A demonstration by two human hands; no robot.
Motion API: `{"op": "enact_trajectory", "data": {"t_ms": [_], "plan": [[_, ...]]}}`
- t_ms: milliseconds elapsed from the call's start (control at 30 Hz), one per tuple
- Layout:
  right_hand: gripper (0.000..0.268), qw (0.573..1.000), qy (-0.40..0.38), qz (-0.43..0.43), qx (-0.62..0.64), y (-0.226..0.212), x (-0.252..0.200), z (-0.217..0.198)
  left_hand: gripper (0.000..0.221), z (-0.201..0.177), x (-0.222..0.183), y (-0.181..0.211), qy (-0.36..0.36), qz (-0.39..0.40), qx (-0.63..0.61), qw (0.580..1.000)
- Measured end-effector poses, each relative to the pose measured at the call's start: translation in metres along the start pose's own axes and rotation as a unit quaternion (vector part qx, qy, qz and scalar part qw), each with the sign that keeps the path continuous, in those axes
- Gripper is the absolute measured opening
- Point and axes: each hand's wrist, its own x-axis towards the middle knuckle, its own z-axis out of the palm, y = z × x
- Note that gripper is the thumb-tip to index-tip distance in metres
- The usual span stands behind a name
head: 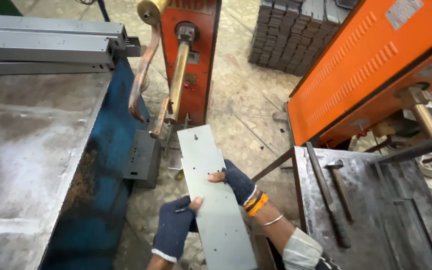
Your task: Assembling and spot-welding metal enclosure components using industrial machinery.
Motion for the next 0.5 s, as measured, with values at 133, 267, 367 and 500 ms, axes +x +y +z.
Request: {"op": "enact_trajectory", "data": {"t_ms": [133, 267, 367, 500], "plan": [[0.063, 0.999, -0.024, 0.031, -0.033, -0.003, 0.009, 0.003, 0.034, -0.008, -0.004, -0.008, -0.012, -0.030, -0.032, 0.999], [0.060, 0.995, -0.075, 0.053, -0.045, 0.001, 0.027, 0.022, 0.035, -0.034, -0.001, -0.030, -0.008, 0.036, 0.040, 0.999], [0.057, 0.994, -0.079, 0.056, -0.040, -0.001, 0.049, 0.036, 0.037, -0.044, -0.012, 0.002, -0.010, 0.064, 0.015, 0.998], [0.052, 0.996, -0.059, 0.062, -0.036, -0.017, 0.069, 0.050, 0.045, -0.063, 0.011, 0.014, -0.028, 0.035, -0.039, 0.998]]}}
